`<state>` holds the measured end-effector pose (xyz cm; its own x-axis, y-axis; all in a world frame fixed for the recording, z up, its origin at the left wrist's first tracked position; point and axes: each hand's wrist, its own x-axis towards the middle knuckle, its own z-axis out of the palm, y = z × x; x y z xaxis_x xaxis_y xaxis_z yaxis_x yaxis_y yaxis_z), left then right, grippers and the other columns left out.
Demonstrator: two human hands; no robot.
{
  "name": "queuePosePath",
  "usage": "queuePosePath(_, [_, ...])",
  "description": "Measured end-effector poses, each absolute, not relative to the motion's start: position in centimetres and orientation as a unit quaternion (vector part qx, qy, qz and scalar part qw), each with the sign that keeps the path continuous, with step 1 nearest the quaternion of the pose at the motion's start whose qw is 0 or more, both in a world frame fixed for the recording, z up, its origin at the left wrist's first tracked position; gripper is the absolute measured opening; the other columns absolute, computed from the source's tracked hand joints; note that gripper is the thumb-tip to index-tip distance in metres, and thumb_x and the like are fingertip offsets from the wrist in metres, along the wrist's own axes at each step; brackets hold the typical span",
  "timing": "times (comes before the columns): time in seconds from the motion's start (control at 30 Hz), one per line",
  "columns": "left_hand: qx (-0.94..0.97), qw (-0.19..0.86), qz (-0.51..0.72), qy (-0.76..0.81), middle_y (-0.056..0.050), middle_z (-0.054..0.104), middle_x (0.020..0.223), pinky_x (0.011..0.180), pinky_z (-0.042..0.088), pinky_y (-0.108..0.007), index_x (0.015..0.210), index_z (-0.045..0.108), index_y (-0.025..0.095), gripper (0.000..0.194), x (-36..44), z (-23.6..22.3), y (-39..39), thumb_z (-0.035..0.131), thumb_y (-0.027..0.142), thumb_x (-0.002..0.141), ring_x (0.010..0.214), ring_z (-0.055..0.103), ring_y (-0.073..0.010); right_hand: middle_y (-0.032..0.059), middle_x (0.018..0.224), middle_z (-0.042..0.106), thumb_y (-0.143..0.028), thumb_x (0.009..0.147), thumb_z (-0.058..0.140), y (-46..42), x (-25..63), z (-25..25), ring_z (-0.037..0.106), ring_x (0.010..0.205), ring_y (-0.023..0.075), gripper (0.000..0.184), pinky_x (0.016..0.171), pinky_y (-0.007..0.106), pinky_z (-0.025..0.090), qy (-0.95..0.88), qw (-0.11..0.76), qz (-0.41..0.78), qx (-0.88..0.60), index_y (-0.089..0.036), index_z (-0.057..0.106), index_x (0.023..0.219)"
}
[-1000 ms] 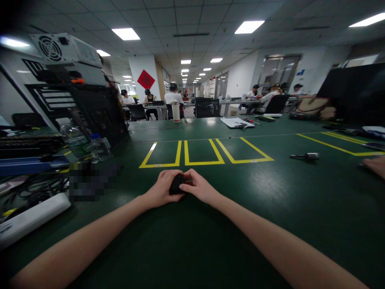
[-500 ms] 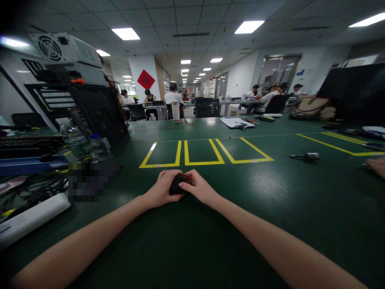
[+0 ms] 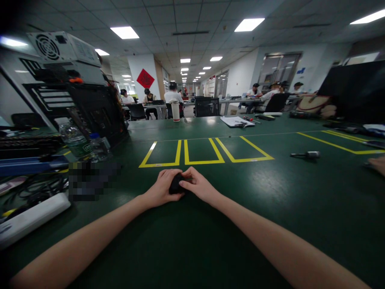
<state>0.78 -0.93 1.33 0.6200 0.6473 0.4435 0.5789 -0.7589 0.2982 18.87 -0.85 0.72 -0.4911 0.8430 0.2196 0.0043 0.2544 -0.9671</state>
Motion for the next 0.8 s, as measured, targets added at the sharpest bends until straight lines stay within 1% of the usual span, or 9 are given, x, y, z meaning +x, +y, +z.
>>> queuePosePath(0.17, [0.897,0.061,0.272,0.344,-0.007,0.048,0.113,0.095,0.025,-0.042,0.116,0.032,0.022,0.06,0.74,1.21,-0.89,0.063,0.031,0.066,0.107,0.044,-0.0244,0.004,0.097,0.052,-0.026,0.073,0.061,-0.81,18.89,1.01,0.052,0.097,0.0182,0.025,0.089,0.04,0.041,-0.666,0.381,0.529,-0.362,-0.018,0.048,0.092])
queuePosePath(0.27, [0.897,0.063,0.271,0.343,-0.006,0.048,0.113,0.094,0.025,-0.042,0.116,0.033,0.023,0.059,0.74,1.25,-0.91,0.063,0.031,0.067,0.106,0.044,-0.024,0.0035,0.099,0.051,-0.024,0.071,0.063,-0.93,19.13,1.36,0.052,0.097,0.0186,0.027,0.088,0.041,0.042,-0.672,0.364,0.55,-0.337,-0.018,0.047,0.092])
queuePosePath(0.43, [0.898,0.06,0.272,0.341,-0.006,0.048,0.111,0.094,0.026,-0.041,0.116,0.033,0.022,0.058,0.76,1.24,-0.85,0.063,0.03,0.067,0.105,0.045,-0.0238,0.0024,0.102,0.048,-0.019,0.063,0.069,-0.91,19.48,1.24,0.053,0.097,0.0185,0.04,0.085,0.039,0.044,-0.671,0.362,0.581,-0.285,-0.02,0.043,0.094])
queuePosePath(0.5, [0.898,0.057,0.274,0.338,-0.007,0.048,0.111,0.094,0.026,-0.04,0.116,0.033,0.021,0.059,0.75,1.21,-0.79,0.063,0.03,0.066,0.105,0.044,-0.0234,0.0026,0.102,0.049,-0.021,0.065,0.068,-0.86,19.47,1.11,0.052,0.097,0.0183,0.036,0.085,0.039,0.044,-0.674,0.368,0.57,-0.291,-0.02,0.044,0.093])
queuePosePath(0.63, [0.9,0.058,0.273,0.335,-0.006,0.048,0.112,0.094,0.026,-0.04,0.117,0.032,0.022,0.06,0.72,1.27,-0.8,0.063,0.031,0.067,0.106,0.044,-0.0233,0.0023,0.095,0.052,-0.027,0.073,0.06,-0.84,19.2,1.14,0.053,0.094,0.0182,0.022,0.084,0.04,0.043,-0.674,0.388,0.534,-0.331,-0.019,0.048,0.088])
queuePosePath(0.8, [0.9,0.06,0.267,0.338,-0.006,0.048,0.112,0.094,0.026,-0.041,0.116,0.032,0.022,0.058,0.69,1.38,-0.9,0.063,0.031,0.067,0.106,0.044,-0.0239,0.0043,0.099,0.052,-0.026,0.071,0.062,-0.75,19.04,1.08,0.052,0.096,0.0189,0.029,0.085,0.04,0.042,-0.662,0.388,0.533,-0.357,-0.019,0.048,0.095])
